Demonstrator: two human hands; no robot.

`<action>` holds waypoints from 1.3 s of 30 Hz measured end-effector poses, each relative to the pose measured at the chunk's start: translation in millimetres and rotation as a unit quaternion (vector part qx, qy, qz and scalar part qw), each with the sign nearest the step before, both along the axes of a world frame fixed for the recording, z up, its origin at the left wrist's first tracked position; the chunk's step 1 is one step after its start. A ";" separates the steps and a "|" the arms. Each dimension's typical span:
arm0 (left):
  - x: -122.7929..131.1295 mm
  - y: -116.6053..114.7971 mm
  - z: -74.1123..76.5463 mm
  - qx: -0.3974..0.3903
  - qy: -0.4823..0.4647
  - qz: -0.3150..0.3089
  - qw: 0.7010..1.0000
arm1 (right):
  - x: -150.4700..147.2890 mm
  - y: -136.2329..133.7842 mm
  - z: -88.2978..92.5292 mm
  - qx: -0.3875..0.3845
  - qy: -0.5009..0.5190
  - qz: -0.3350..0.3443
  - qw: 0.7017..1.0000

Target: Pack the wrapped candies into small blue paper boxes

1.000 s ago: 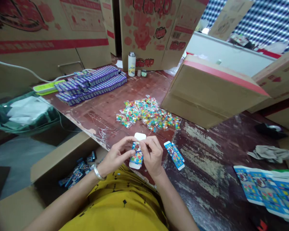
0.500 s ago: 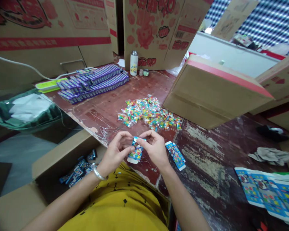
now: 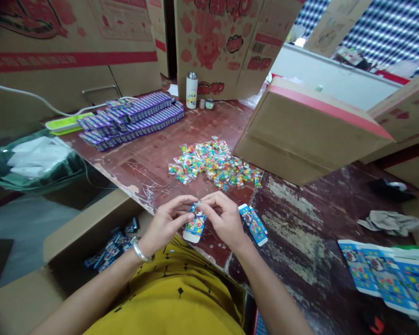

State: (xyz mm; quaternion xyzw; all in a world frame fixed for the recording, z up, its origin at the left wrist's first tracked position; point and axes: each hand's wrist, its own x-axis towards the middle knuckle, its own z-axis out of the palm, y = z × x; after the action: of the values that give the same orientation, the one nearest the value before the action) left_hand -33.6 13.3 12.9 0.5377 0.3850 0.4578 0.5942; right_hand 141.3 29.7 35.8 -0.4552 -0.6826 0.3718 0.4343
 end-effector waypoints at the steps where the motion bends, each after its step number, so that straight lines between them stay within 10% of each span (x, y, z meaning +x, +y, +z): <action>1: -0.1 0.4 -0.8 -0.007 -0.004 -0.003 1.000 | 2.5 -0.5 -1.0 0.004 -0.013 0.017 1.000; 5: -3.4 9.0 -5.5 -0.035 -0.011 0.019 0.999 | 36.0 27.8 -11.4 0.009 -0.121 -0.012 0.993; 8: -8.6 19.2 -11.5 -0.056 0.003 0.061 0.997 | 77.4 71.9 -28.3 -0.036 -0.261 -0.224 0.938; 15: -11.8 23.3 -21.6 -0.138 -0.009 0.062 0.989 | 114.4 125.4 -65.7 -0.064 -0.280 -0.249 0.925; 20: -13.3 26.5 -25.8 -0.045 0.074 0.027 0.996 | 114.1 117.3 -60.3 -0.061 -0.237 -0.205 0.948; 27: 0.1 19.0 -35.0 0.010 0.119 0.014 0.993 | 59.5 57.1 -1.2 -0.017 -0.035 -0.150 0.988; 39: 9.9 8.0 -12.8 0.015 0.061 0.040 0.997 | 8.2 26.8 12.9 0.099 -0.179 -0.034 0.978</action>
State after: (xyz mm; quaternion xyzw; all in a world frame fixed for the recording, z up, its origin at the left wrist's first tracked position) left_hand -23.7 21.3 0.1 0.5578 0.4351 0.4530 0.5426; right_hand 149.5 56.5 48.7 -0.4916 -0.7672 0.1997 0.3603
